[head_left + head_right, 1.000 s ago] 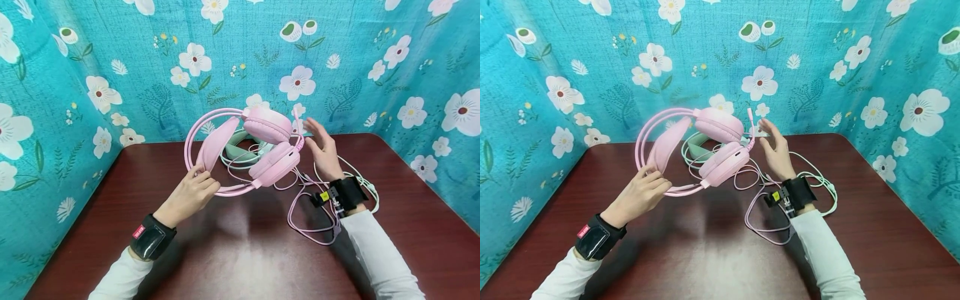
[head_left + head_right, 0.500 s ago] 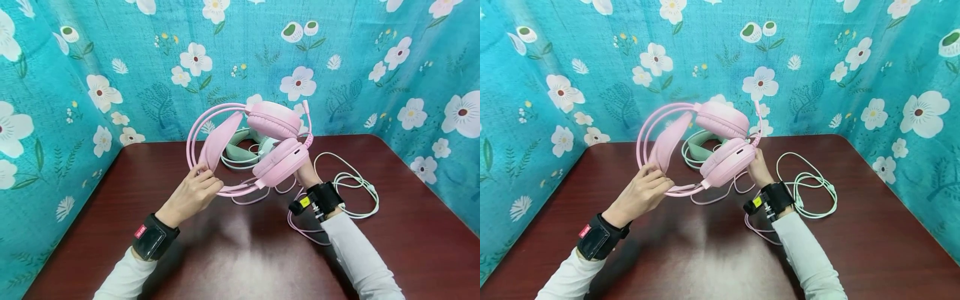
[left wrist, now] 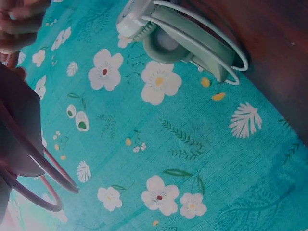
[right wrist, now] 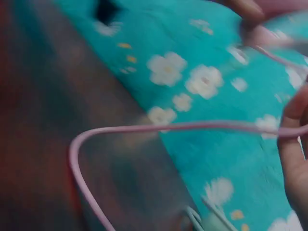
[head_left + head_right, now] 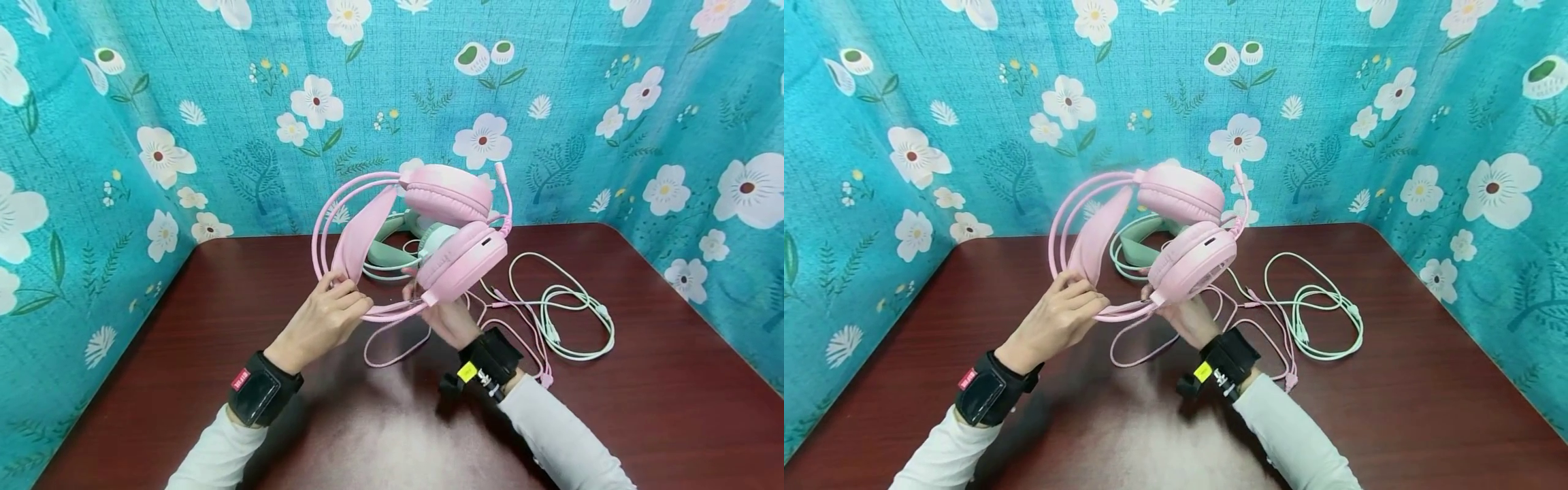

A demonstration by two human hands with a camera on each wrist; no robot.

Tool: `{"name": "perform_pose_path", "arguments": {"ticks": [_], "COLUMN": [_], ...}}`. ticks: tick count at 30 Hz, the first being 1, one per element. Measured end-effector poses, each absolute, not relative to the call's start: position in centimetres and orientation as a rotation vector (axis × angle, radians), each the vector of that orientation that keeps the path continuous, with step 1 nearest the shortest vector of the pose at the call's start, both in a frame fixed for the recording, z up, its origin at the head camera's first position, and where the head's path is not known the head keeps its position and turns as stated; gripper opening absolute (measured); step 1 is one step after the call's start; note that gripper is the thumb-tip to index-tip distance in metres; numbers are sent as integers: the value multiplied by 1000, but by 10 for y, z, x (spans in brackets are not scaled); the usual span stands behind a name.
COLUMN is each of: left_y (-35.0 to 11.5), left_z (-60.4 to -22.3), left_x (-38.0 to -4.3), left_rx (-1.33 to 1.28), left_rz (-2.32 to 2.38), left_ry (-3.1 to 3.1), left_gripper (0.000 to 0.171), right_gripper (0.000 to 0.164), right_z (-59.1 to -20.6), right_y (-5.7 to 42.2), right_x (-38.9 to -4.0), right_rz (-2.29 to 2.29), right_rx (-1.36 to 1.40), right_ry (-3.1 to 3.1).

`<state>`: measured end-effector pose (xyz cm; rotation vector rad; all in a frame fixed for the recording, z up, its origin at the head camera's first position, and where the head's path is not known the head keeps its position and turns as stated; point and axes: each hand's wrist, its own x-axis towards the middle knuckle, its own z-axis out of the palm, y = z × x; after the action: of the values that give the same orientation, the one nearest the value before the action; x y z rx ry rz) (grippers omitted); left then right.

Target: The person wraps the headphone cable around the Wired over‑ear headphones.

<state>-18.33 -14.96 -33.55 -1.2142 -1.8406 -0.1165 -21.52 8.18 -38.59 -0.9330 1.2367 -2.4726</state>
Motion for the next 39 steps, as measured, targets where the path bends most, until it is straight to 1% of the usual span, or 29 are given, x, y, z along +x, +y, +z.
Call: {"name": "perform_pose_path", "arguments": {"ticks": [1, 2, 4, 7, 8, 10, 13, 16, 19, 25, 32, 36, 39], "left_y": [-149, -149, -149, -150, -150, -151, -152, -153, -153, -155, -158, -158, -158], "left_z": [-334, -333, -330, -329, -329, -330, -331, -331, -331, -329, -327, -327, -328], "left_x": [-183, -184, -184, -185, -186, -187, -188, -189, -189, -187, -186, -186, -186], "left_rx": [-1212, -1209, -1200, -1186, -1182, -1173, -1174, -1179, -1182, -1172, -1162, -1174, -1166], "left_rz": [-106, -95, -67, -34, -22, -7, 6, 9, 13, 35, 62, 78, 109], "left_ry": [-1855, -1871, -1890, -1898, -1896, -1898, -1909, -1929, -1945, -1975, -1964, -1946, -1943], "left_gripper": [12, 14, 25, 35, 37, 39, 40, 40, 37, 36, 37, 36, 35], "right_gripper": [27, 28, 29, 37, 36, 33, 29, 29, 28, 19, 13, 9, 11], "right_z": [-386, -385, -381, -377, -376, -374, -370, -366, -362, -352, -330, -314, -304], "right_y": [80, 79, 79, 85, 87, 90, 95, 99, 104, 112, 125, 129, 128], "right_x": [-210, -207, -200, -193, -192, -189, -184, -180, -176, -173, -173, -173, -171], "right_rz": [-2431, -2401, -2358, -2257, -2219, -2137, -2038, -1948, -1836, -1547, -1290, -1149, -1042], "right_rx": [-936, -945, -905, -894, -891, -886, -802, -752, -767, -976, -1239, -1455, -1637], "right_ry": [1279, 1342, 1513, 1748, 1793, 1890, 1962, 2032, 2172, 2595, 2692, 2815, 2951]}}
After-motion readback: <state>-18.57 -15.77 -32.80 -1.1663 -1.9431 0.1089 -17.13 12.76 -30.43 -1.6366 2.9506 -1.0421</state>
